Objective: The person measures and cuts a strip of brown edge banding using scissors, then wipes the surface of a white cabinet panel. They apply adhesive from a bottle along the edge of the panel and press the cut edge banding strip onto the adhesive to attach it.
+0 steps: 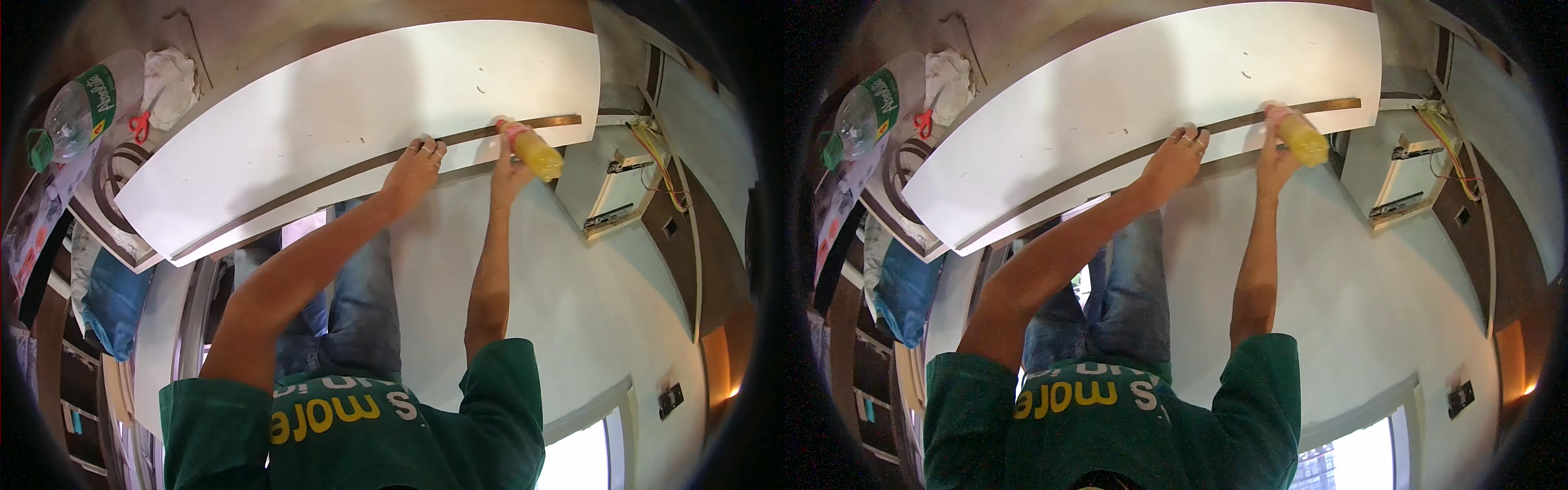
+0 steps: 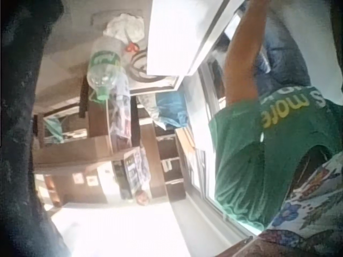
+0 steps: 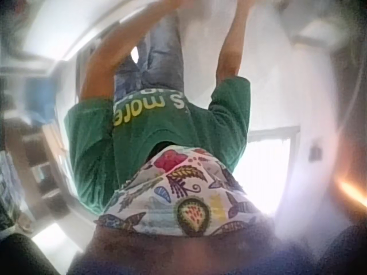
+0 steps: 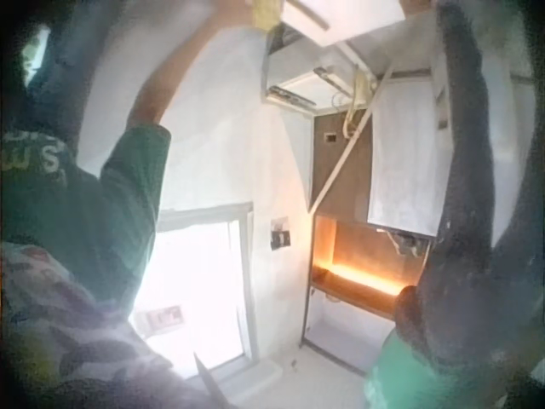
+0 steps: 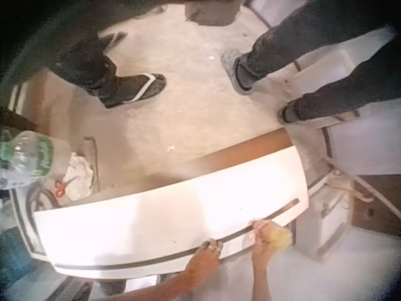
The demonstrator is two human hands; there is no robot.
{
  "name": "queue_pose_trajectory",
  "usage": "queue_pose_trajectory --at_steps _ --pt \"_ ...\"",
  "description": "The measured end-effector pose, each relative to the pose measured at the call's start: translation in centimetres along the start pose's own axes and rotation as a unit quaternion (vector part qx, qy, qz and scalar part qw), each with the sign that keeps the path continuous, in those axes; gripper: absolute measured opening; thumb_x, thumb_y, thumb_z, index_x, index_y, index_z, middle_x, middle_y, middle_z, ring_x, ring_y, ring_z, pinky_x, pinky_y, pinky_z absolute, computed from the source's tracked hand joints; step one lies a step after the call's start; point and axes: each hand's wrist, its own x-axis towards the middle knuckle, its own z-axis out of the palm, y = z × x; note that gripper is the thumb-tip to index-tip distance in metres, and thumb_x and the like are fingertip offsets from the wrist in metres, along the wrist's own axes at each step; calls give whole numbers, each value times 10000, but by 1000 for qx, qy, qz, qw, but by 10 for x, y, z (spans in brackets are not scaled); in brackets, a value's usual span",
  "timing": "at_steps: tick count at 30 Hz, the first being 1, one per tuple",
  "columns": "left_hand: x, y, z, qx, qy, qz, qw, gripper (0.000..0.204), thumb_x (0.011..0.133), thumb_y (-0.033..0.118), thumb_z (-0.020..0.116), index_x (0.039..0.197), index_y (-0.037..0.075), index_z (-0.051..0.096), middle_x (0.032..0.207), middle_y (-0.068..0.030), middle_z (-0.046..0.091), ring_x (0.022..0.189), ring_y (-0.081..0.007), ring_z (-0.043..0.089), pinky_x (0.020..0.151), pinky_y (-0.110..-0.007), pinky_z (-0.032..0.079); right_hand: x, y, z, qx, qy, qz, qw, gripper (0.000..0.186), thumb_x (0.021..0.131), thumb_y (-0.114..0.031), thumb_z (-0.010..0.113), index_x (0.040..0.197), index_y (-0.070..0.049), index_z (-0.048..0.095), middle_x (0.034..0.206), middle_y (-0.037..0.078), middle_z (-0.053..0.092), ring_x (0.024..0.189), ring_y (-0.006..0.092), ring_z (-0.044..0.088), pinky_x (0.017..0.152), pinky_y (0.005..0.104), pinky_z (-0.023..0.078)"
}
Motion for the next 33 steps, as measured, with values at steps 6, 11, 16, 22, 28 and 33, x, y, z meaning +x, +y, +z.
queue_pose_trajectory --at_steps 6,11,16,22,28,33 --pt "0 2 -1 -21 22 -14 999 422 829 144 567 1187 -78 595 1332 -126 467 1207 -298 434 1076 -383 368 -10 -7 0 -24 -51 -68 996 365 842 -45 714 1155 41 545 1175 131 579 1076 219 563 959 333 443" --pt "1 -2 0 -3 10 0 1000 435 828 153 564 1194 -80 591 1336 -131 462 1209 -298 427 1078 -379 363 11 7 -6 -23 -13 39 999 414 831 -71 734 1181 43 543 1188 129 577 1063 217 566 960 322 440" --pt "-3 0 -1 28 32 2 999 381 849 145 541 1156 -69 615 1313 -123 477 1201 -297 436 1067 -373 375 17 17 -10 42 29 25 998 388 842 -70 723 1165 59 552 1186 132 588 1057 210 566 946 315 439" --pt "1 -3 -1 26 -8 16 999 397 851 160 551 1171 -66 613 1315 -127 477 1203 -295 438 1064 -379 379 -1 13 -10 -20 -16 -41 999 380 846 -53 713 1167 54 540 1169 124 580 1077 208 554 966 327 422" --pt "-1 -1 -2 32 18 2 999 373 851 162 551 1144 -54 632 1297 -124 487 1210 -288 440 1048 -366 383 -6 15 -12 -30 -26 -33 999 386 847 -52 712 1179 25 533 1189 126 552 1105 220 535 978 352 417" --pt "-1 -2 -4 35 15 2 999 380 832 148 561 1142 -59 634 1302 -128 485 1220 -299 424 1058 -369 363 -12 6 -9 -19 -23 -24 999 369 853 -69 709 1169 26 545 1194 132 555 1113 217 535 960 341 427"
